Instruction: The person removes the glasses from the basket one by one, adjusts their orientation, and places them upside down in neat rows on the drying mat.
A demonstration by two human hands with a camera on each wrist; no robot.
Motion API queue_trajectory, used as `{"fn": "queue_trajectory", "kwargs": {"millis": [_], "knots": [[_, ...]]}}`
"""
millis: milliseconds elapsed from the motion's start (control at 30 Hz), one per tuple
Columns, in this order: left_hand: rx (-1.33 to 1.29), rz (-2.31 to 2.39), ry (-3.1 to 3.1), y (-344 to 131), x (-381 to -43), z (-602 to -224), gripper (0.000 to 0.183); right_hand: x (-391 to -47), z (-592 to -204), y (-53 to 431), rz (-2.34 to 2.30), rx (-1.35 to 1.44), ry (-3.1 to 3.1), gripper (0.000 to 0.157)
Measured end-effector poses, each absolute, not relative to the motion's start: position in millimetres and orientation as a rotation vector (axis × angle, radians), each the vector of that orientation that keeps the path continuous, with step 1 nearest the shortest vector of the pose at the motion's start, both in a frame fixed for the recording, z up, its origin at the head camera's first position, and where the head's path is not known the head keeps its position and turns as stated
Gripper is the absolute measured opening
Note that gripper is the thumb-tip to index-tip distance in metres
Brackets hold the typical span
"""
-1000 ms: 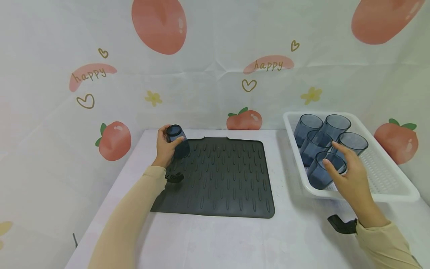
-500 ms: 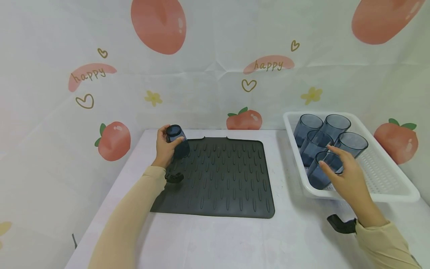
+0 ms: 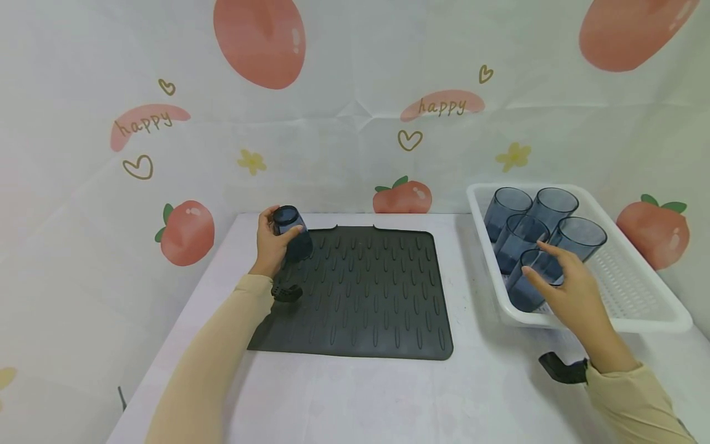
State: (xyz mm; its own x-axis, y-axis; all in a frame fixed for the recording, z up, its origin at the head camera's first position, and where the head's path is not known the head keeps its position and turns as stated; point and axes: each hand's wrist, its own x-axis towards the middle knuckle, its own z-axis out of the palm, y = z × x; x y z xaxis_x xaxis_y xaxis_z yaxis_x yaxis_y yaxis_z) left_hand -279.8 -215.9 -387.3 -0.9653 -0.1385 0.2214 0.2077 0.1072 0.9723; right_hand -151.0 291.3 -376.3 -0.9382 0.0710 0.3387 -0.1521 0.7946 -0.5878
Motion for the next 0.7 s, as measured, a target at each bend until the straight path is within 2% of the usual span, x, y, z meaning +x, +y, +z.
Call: {"fn": "queue_trajectory", "kwargs": {"millis": [700], "knots": [[-0.067,-1.918,-2.139,-214.8,-278.1,-385.3,0.072,-156.4,-372.0,295.7,0.989,0.013,-2.749,0.073]]}}
